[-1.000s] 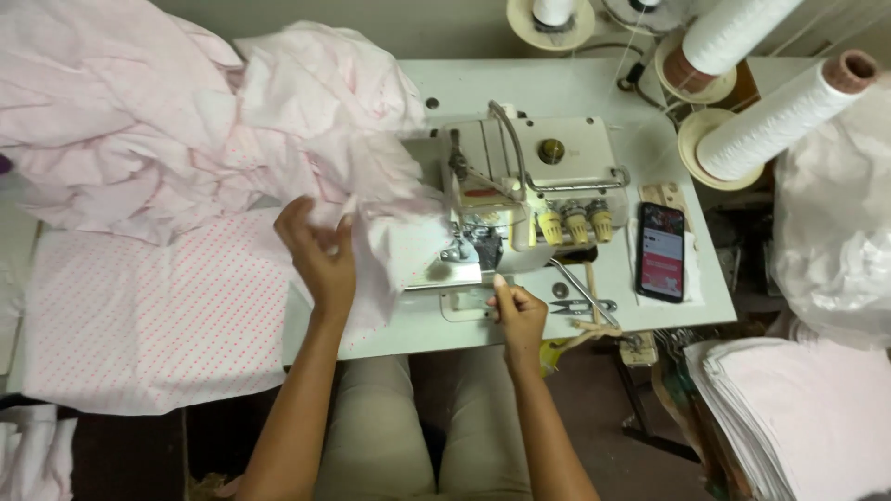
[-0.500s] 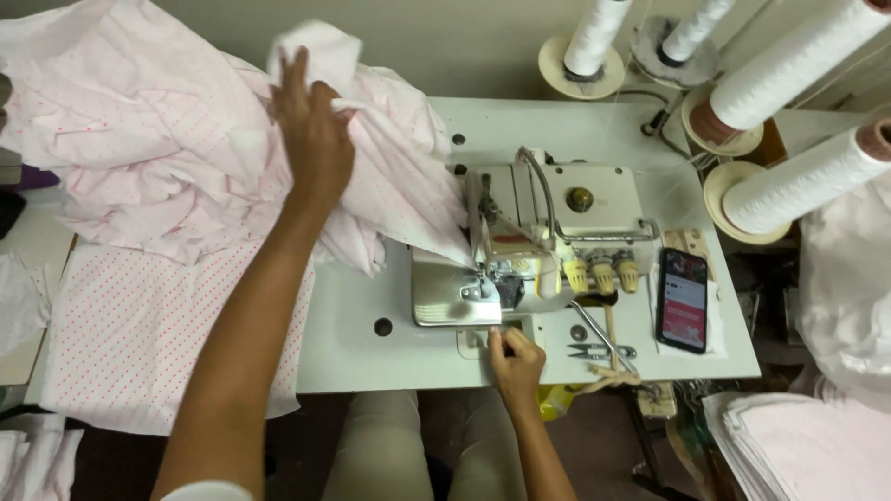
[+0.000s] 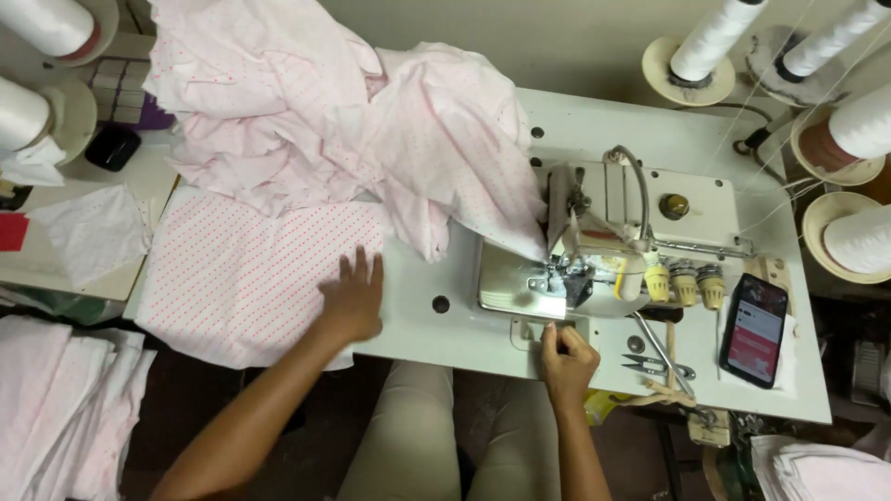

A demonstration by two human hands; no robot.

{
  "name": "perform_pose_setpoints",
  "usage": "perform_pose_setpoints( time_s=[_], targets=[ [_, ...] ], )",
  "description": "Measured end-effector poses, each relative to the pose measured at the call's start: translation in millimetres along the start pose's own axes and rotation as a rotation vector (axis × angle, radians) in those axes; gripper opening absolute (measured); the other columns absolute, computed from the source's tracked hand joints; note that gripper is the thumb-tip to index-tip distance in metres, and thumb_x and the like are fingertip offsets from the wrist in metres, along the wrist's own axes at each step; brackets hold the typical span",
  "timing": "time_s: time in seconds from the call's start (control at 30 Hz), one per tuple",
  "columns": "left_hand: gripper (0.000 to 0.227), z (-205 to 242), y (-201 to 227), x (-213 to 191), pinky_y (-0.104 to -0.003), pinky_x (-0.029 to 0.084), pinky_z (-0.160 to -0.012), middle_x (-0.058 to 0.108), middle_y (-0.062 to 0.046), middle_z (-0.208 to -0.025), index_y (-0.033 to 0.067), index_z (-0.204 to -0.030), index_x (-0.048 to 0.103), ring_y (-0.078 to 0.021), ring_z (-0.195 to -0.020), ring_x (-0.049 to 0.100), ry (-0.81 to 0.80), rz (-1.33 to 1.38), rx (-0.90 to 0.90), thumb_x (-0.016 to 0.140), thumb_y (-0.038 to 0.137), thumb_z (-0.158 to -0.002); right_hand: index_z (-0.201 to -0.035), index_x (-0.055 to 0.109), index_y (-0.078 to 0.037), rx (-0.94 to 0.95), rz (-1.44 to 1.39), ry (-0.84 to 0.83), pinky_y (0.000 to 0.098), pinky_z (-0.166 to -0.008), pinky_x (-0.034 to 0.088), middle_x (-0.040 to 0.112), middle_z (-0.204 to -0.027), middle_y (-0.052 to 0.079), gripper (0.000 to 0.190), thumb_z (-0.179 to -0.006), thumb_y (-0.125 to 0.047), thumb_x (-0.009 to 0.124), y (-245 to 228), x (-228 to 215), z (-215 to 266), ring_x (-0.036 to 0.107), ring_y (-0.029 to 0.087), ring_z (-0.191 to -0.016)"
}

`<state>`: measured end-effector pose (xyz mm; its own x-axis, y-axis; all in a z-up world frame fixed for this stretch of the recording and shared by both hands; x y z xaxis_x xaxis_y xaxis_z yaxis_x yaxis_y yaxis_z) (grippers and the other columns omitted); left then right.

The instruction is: The person is sewing fabric pieces together using an industrial overlock machine, including picking up, aligning, and feeding the fabric.

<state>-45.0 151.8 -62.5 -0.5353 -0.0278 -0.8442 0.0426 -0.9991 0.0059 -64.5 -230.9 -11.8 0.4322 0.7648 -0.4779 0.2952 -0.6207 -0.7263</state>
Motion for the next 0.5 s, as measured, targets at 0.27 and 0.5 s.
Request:
perform_pose_setpoints(
  time_s=[0.27,0.5],
  targets=[
    [0.013,-32.8,-80.1,-30.9,-0.044,0.057,-0.07,0.069,-0.012,-0.086,0.0056,-0.102,0.072,-0.0317,-0.083,0.07,0.776,0.689,-0.053,0.065,0.015,-0.098,-0.057,0.054,-0.009,0.065,-0.013,-0.012,0.0361,-0.052,0.038,0.051,-0.048,0.011,0.042,-0.095,-0.006,0.07,-33.7,-8.1,19.4,0.048,0.029,-0.045],
    [0.012,-22.9,-100.1,-25.0,-0.025,0.055,-0.041,0.075,-0.012,-0.075,0.0076,-0.096,0.08,-0.0154,-0.055,0.071,0.756,1.253,-0.138,0.078,0.005,-0.085,-0.074,0.065,-0.006,-0.095,-0.229,-0.548,0.0411,-0.064,0.049,0.062,-0.066,0.013,0.019,-0.091,-0.011,0.071,-165.9,132.2,45.7,0.064,0.035,-0.068]
  ],
)
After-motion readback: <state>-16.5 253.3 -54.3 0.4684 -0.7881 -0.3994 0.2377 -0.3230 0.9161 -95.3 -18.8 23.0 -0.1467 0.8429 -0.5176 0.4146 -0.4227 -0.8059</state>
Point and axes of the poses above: each hand's wrist, its own z-axis away from the middle knuckle, its own x-axis out of the palm, y = z × x, the point moved 10 cm from there along -z, towards the middle knuckle
